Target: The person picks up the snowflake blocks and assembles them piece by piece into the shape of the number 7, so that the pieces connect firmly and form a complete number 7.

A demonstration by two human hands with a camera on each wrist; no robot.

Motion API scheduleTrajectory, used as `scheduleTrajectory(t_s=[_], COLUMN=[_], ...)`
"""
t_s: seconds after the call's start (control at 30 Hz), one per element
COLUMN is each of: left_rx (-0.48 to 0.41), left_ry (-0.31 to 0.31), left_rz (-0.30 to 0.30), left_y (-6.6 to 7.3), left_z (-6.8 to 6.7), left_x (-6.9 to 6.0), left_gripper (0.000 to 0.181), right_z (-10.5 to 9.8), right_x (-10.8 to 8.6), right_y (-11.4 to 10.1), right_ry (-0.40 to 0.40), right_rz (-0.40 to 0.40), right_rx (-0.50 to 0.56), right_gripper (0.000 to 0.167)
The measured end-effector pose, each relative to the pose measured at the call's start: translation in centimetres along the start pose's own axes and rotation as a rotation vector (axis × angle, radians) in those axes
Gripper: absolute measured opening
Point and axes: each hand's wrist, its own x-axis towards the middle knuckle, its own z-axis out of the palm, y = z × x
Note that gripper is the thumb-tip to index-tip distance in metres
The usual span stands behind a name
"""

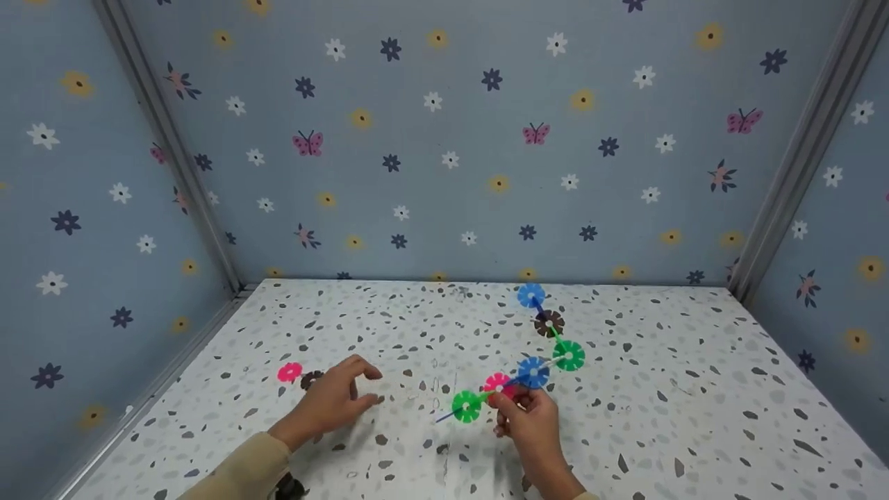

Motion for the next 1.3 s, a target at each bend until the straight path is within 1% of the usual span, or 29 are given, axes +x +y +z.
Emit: scheduleTrajectory(t_s=[0.07,0.17,0.23,0.3,0.37,0.47,0.57,0.63,0.7,0.77,0.83,0.93,1.0,1.07,1.17,1.27,1.3], left_rx=[0.045,0.090,0.118,0.142,0.165,0.200,0.220,0.221,0.198,0.168,0.143,0.115,0.093,0.059,-0.010,-0.088,-0.118], left_ry=[-0.018,-0.050,-0.066,-0.074,-0.075,-0.074,-0.072,-0.074,-0.069,-0.069,-0.061,-0.049,-0.036,-0.021,0.012,0.030,0.031], left_rz=[-0.072,-0.219,-0.305,-0.375,-0.410,-0.428,-0.427,-0.433,-0.449,-0.461,-0.465,-0.460,-0.458,-0.459,-0.448,-0.424,-0.405], left_y=[-1.1,-2.6,-3.6,-4.4,-5.1,-5.9,-6.4,-6.8,-7.1,-7.3,-7.5,-7.8,-8.0,-7.9,-7.2,-5.9,-5.4], left_z=[-0.9,-2.2,-3.0,-3.5,-3.9,-4.2,-4.3,-4.2,-4.2,-4.3,-4.4,-4.5,-4.5,-4.4,-4.1,-3.6,-3.3], left_x=[0.1,0.2,0.3,0.4,0.4,0.3,0.0,-0.2,-0.3,-0.4,-0.4,-0.4,-0.5,-0.5,-0.5,-0.5,-0.5], left_gripper=[0.028,0.032,0.035,0.038,0.039,0.034,0.025,0.022,0.021,0.022,0.027,0.037,0.039,0.035,0.020,0.010,0.008], right_z=[-0.2,-0.5,-0.6,-0.7,-0.7,-0.8,-0.8,-0.9,-0.9,-0.9,-0.9,-0.9,-0.9,-1.0,-0.9,-0.9,-0.9], right_x=[-0.1,-0.1,-0.1,-0.2,-0.2,-0.2,-0.3,-0.4,-0.4,-0.4,-0.4,-0.2,-0.1,0.0,0.1,0.1,0.1], right_y=[-0.1,-0.3,-0.5,-0.6,-0.6,-0.6,-0.6,-0.4,-0.4,-0.4,-0.6,-0.9,-1.2,-1.4,-1.5,-1.4,-1.4], right_ry=[0.007,0.009,0.010,0.003,0.002,0.001,0.004,0.005,0.009,0.009,0.009,0.000,-0.005,-0.009,-0.010,-0.010,-0.010], right_rz=[-0.001,-0.009,-0.014,-0.015,-0.010,-0.003,0.002,0.002,0.006,0.010,0.014,0.015,0.013,0.015,0.023,0.031,0.034], right_rx=[-0.010,-0.028,-0.033,-0.034,-0.027,-0.022,-0.017,-0.014,-0.013,-0.013,-0.009,0.005,0.018,0.030,0.048,0.068,0.075], right_gripper=[0.020,0.018,0.017,0.018,0.018,0.019,0.020,0.020,0.021,0.022,0.023,0.024,0.026,0.027,0.026,0.024,0.024])
